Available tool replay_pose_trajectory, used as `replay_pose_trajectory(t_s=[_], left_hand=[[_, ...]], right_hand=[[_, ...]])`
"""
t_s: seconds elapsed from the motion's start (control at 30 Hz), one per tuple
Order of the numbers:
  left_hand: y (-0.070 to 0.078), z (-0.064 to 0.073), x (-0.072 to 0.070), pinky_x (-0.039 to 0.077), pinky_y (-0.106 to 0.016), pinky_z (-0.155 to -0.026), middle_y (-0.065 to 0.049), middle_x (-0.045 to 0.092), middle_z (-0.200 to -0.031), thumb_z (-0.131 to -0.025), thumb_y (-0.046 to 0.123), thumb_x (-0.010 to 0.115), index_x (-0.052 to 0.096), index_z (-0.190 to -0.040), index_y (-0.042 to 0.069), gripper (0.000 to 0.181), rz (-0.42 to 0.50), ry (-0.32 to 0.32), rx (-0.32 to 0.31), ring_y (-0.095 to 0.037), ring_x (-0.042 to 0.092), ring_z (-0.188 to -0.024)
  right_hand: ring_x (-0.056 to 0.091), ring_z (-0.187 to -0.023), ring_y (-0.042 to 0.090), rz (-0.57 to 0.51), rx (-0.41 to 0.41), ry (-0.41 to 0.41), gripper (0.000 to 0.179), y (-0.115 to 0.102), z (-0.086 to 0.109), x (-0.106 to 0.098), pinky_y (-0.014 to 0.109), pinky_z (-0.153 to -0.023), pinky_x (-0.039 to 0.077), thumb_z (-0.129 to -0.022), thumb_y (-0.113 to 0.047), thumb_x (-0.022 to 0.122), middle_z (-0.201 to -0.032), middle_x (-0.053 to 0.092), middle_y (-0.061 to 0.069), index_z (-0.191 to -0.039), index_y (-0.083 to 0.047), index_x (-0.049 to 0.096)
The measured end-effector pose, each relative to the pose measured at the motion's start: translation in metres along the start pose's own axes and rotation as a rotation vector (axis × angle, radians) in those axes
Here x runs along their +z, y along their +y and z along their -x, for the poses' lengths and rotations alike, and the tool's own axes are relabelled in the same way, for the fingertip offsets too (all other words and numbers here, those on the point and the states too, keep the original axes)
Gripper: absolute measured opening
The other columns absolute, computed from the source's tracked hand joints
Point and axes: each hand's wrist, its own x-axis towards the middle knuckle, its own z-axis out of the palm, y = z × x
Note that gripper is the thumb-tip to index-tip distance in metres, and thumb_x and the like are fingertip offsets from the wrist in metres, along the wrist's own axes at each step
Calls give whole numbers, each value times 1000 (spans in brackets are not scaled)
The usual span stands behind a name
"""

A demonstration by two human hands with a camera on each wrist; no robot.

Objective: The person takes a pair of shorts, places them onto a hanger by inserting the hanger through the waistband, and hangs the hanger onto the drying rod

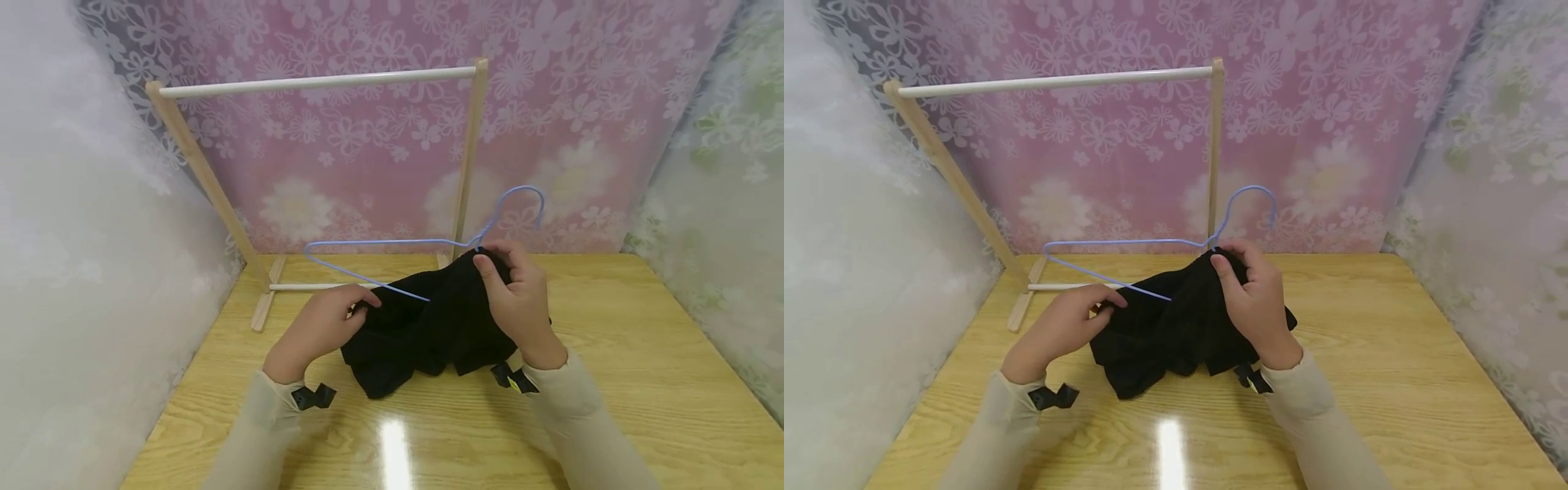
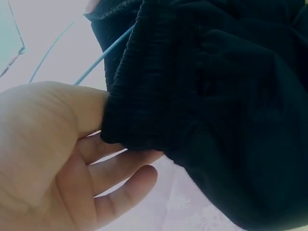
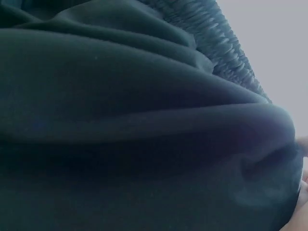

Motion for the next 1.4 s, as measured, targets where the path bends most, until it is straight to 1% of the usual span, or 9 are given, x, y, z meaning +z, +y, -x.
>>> replay_pose_trajectory(t_s=[0.2, 0.33, 0.53, 0.7, 0.8, 0.9, 1.03, 1.27, 1.4], left_hand=[[-15, -4, -5, 43, -38, -78, 1, 66, -119, -106, 11, 44, 69, -111, 19, 27, 127, 32, -38, -17, 51, -82], [-22, -10, -8, 43, -42, -80, -2, 62, -125, -108, 15, 39, 63, -119, 15, 26, 214, 24, -47, -23, 52, -83], [-30, -12, -14, 43, -44, -85, -11, 58, -137, -105, 17, 44, 48, -134, 11, 30, 364, -1, -112, -26, 55, -92], [-35, -9, -23, 43, -45, -77, -12, 64, -127, -105, 20, 45, 51, -132, 15, 28, 445, -39, -194, -28, 56, -84], [-37, -9, -27, 42, -44, -80, -7, 64, -117, -106, 25, 46, 59, -125, 16, 24, 455, -36, -216, -26, 55, -89], [-39, -11, -28, 40, -42, -73, -5, 55, -89, -107, 29, 48, 62, -99, 12, 22, 455, -32, -222, -23, 46, -74], [-44, -14, -31, 32, -37, -59, -1, 33, -64, -105, 34, 52, 44, -70, 12, 42, 428, -14, -258, -20, 27, -55], [-52, -11, -42, 32, -37, -60, -2, 34, -67, -105, 37, 52, 43, -69, 13, 44, 464, -1, -343, -19, 25, -55], [-54, -10, -50, 36, -38, -70, -1, 43, -76, -106, 36, 51, 53, -73, 13, 40, 476, 20, -353, -20, 38, -68]], right_hand=[[64, -95, 5, -12, 4, -40, 17, 5, 0, 9, 18, -92, 49, -95, 4, 69, -102, 75, 13, -111, 1, 72], [65, -98, -1, 12, 43, -67, 18, 11, 2, 6, 16, -92, 49, -97, 3, 69, -105, 76, 13, -114, 2, 74], [64, -105, -6, 64, 63, -130, 22, 14, -2, -2, 14, -94, 48, -98, 0, 68, -112, 77, 14, -119, 0, 75], [65, -103, -5, 59, 54, -122, 21, 15, -6, -8, 14, -93, 48, -96, 3, 70, -108, 76, 17, -115, 1, 77], [67, -102, -2, 39, 40, -127, 20, 16, -8, -10, 14, -91, 49, -96, 3, 69, -106, 76, 18, -114, 1, 77], [68, -99, -1, 32, 20, -119, 20, 16, -11, -12, 15, -90, 49, -95, 5, 70, -104, 76, 16, -113, -1, 78], [66, -97, -4, 23, -12, -102, 23, 16, -16, -11, 15, -90, 48, -91, 11, 71, -101, 76, 16, -109, -1, 79], [65, -99, -3, 44, -108, -129, 20, 20, -18, -14, 15, -91, 48, -91, 11, 71, -100, 76, 17, -107, 2, 78], [66, -99, 1, 71, -136, -160, 16, 19, -20, -20, 15, -91, 48, -97, 1, 69, -103, 76, 17, -111, 1, 77]])
